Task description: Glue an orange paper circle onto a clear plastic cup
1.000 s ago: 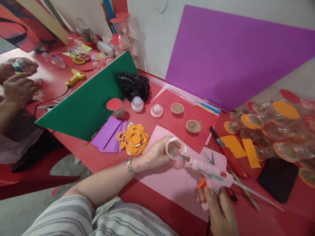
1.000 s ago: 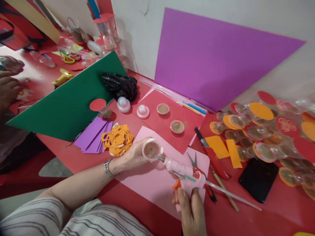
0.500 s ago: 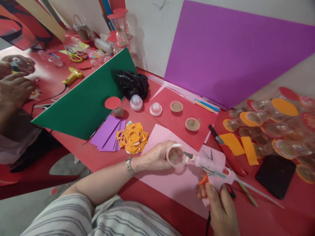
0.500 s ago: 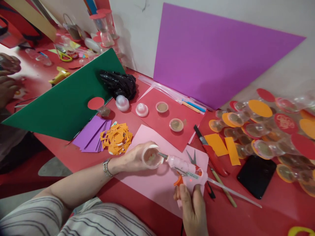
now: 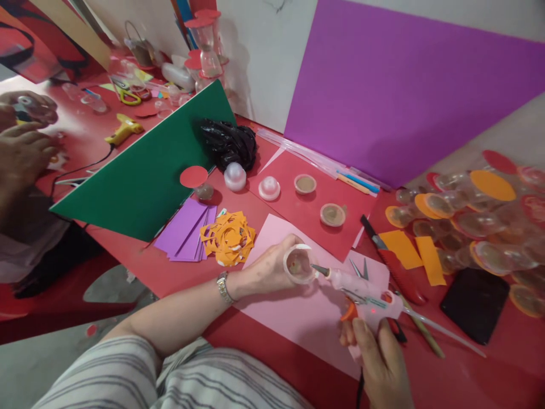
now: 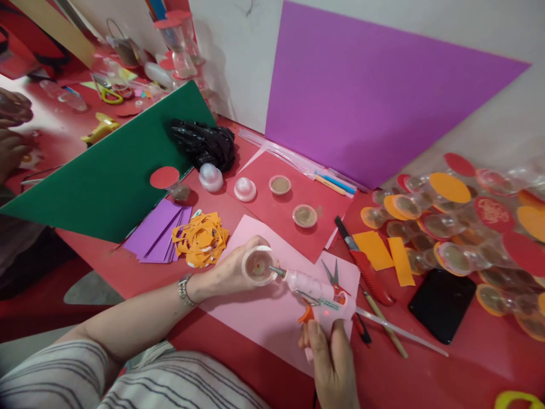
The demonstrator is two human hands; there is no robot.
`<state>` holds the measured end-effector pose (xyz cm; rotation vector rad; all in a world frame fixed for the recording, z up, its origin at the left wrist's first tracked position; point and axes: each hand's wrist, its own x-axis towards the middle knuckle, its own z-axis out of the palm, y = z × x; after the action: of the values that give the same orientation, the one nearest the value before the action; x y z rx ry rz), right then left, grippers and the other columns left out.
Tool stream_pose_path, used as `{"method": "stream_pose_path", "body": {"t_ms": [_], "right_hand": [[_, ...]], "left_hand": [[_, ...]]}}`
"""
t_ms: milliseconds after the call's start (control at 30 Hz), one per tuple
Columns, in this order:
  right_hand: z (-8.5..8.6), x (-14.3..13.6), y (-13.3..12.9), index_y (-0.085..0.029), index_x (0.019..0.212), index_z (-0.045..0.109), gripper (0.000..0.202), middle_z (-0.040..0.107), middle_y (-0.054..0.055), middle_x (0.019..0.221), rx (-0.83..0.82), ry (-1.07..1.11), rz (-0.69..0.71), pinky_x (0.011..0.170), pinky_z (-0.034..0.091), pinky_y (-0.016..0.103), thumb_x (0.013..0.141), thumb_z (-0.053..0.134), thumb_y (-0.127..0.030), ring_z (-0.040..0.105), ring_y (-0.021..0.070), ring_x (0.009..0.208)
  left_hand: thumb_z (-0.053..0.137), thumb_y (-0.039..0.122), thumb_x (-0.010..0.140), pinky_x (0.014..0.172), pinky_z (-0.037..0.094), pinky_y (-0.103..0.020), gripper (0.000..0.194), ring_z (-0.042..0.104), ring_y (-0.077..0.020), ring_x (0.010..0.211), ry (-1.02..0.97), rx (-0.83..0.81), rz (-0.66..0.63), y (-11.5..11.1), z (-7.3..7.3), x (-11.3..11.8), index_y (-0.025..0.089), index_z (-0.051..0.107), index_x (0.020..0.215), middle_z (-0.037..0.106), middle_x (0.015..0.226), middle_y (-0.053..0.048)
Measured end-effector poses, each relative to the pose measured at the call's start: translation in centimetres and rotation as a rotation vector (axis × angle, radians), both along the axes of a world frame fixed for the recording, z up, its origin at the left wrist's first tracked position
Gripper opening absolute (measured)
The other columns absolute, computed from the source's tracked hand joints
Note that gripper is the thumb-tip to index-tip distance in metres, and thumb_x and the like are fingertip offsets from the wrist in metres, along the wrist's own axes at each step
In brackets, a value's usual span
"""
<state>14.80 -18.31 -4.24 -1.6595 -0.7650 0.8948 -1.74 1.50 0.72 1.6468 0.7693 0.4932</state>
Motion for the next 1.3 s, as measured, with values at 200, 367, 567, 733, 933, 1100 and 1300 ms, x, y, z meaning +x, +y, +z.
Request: {"method": "stream_pose_path", "body": {"t_ms": [200, 367, 567, 733, 933, 1100, 1300], "right_hand": [[-0.5, 0.5, 0.0, -0.024, 0.073, 0.054, 0.037, 0.058, -0.001, 0.058, 0.004, -0.015, -0.008, 0.052, 0.052, 0.026, 0.091, 0.063, -0.055, 0.058, 0.0145, 0.054], [-0.3, 0.3, -0.1, -0.025, 0.076, 0.052, 0.034, 0.06, -0.001, 0.061, -0.047, -0.004, -0.018, 0.056, 0.054, 0.027, 0.091, 0.063, -0.053, 0.06, 0.0151, 0.056], [0.2, 0.1, 0.0, -0.025, 0.077, 0.051, 0.035, 0.061, -0.001, 0.062, -0.083, 0.011, -0.043, 0.056, 0.055, 0.027, 0.091, 0.065, -0.054, 0.062, 0.0155, 0.055], [0.2, 0.2, 0.1, -0.025, 0.074, 0.049, 0.036, 0.06, -0.002, 0.058, -0.08, 0.022, -0.068, 0.053, 0.054, 0.027, 0.09, 0.065, -0.053, 0.059, 0.0153, 0.053], [0.8, 0.5, 0.2, -0.026, 0.076, 0.053, 0.033, 0.059, -0.002, 0.059, -0.067, 0.082, -0.037, 0.061, 0.056, 0.03, 0.086, 0.07, -0.052, 0.06, 0.0166, 0.058], [1.4, 0.0, 0.4, -0.027, 0.073, 0.045, 0.037, 0.054, -0.004, 0.057, -0.077, 0.157, -0.071, 0.058, 0.054, 0.031, 0.09, 0.064, -0.053, 0.056, 0.016, 0.055], [0.9, -0.9, 0.0, -0.026, 0.078, 0.049, 0.034, 0.058, -0.002, 0.06, -0.062, 0.095, -0.099, 0.058, 0.054, 0.031, 0.09, 0.064, -0.055, 0.058, 0.0168, 0.057]], "left_hand": [[0.073, 0.029, 0.073, 0.063, 0.05, -0.023, 0.032, 0.062, -0.0114, 0.07, -0.035, -0.013, -0.052, 0.1, -0.3, 0.0, 0.021, 0.046, 0.089, 0.067, 0.088, -0.002], [0.071, 0.031, 0.075, 0.062, 0.045, -0.024, 0.034, 0.058, -0.0109, 0.069, -0.035, 0.02, -0.157, -0.2, -0.7, -0.2, 0.021, 0.044, 0.092, 0.066, 0.087, -0.001], [0.078, 0.039, 0.076, 0.067, 0.047, -0.024, 0.037, 0.06, -0.0129, 0.076, -0.021, -0.023, -0.248, -0.3, -0.1, -0.3, 0.018, 0.055, 0.095, 0.067, 0.093, -0.004], [0.077, 0.033, 0.079, 0.082, 0.051, -0.028, 0.034, 0.064, -0.0183, 0.093, -0.087, 0.05, -0.21, 0.1, -0.8, -0.5, 0.017, 0.064, 0.106, 0.067, 0.106, -0.008], [0.081, 0.035, 0.078, 0.092, 0.051, -0.034, 0.04, 0.062, -0.0216, 0.103, -0.161, 0.096, -0.163, 0.9, -1.6, -0.8, 0.018, 0.064, 0.11, 0.066, 0.109, -0.009], [0.078, 0.034, 0.082, 0.093, 0.05, -0.035, 0.028, 0.062, -0.0217, 0.102, -0.194, 0.041, -0.129, 1.1, -1.0, -0.7, 0.018, 0.066, 0.102, 0.068, 0.103, -0.008], [0.068, 0.032, 0.088, 0.087, 0.052, -0.033, 0.022, 0.065, -0.0193, 0.095, -0.19, -0.028, -0.166, 0.6, -0.4, -0.7, 0.018, 0.061, 0.104, 0.066, 0.109, -0.009]]}}
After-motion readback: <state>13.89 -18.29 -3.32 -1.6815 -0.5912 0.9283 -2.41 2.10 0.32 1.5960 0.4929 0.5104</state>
